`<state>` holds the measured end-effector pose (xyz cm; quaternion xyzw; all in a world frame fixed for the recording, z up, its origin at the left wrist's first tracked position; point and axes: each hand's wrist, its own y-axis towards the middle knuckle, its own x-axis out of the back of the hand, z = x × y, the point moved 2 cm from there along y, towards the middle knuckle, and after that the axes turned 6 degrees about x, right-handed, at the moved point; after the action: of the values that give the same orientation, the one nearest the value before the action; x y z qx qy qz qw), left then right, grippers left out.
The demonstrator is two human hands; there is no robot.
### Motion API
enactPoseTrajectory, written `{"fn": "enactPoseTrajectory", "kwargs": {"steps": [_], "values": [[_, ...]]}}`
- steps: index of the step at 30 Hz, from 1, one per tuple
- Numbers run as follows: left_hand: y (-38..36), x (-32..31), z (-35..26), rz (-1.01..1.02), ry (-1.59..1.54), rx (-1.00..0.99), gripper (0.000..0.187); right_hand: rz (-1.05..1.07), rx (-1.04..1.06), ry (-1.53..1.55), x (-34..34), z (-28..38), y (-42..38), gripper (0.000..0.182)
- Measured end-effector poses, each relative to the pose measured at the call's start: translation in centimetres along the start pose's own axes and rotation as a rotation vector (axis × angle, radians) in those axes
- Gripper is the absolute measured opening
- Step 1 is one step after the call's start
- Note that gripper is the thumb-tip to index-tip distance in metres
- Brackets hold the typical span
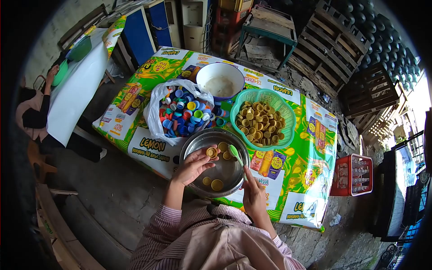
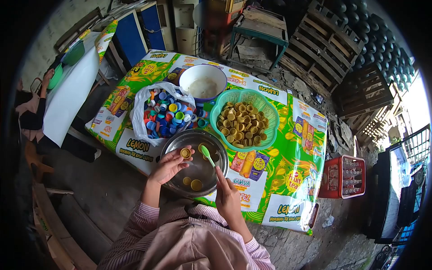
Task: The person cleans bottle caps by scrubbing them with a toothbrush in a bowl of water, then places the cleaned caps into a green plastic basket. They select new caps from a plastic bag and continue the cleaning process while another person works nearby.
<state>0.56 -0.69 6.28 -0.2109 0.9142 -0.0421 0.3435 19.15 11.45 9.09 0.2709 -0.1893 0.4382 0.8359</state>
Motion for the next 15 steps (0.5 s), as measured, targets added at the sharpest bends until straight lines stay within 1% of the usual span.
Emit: {"fn": "enactPoseTrajectory", "kwargs": {"steps": [1, 3, 4, 7, 8, 13, 15], "values": [[-0.1, -0.2, 0.2, 0.0, 0.002, 0.0, 0.039, -0.001, 0.001, 0.002, -0.1, 0.4, 0.0, 0.054], [-0.1, -0.6, 0.4, -0.066, 0.063, -0.042, 0.039, 0.123, -0.003, 0.017, -0.8, 1.1, 0.0, 0.053], [0.1, -0.5, 0.6, -0.035, 0.073, -0.035, 0.039, 0.146, 0.016, -0.012, -1.3, 1.3, 0.0, 0.051], [-0.2, -0.4, 1.0, -0.086, 0.056, -0.061, 0.038, 0.139, 0.011, -0.016, -2.3, 0.1, 0.0, 0.049], [0.0, 0.6, 2.1, -0.076, 0.068, -0.048, 0.036, 0.111, -0.001, -0.029, -2.4, -0.7, -0.1, 0.049], [-1.0, 1.4, 2.7, -0.174, 0.017, -0.052, 0.031, 0.071, 0.012, -0.01, -3.0, -0.7, -0.2, 0.05], [-1.5, 1.3, 2.9, -0.209, -0.022, -0.08, 0.034, 0.15, 0.071, 0.01, -3.8, -0.6, -0.6, 0.049]]}}
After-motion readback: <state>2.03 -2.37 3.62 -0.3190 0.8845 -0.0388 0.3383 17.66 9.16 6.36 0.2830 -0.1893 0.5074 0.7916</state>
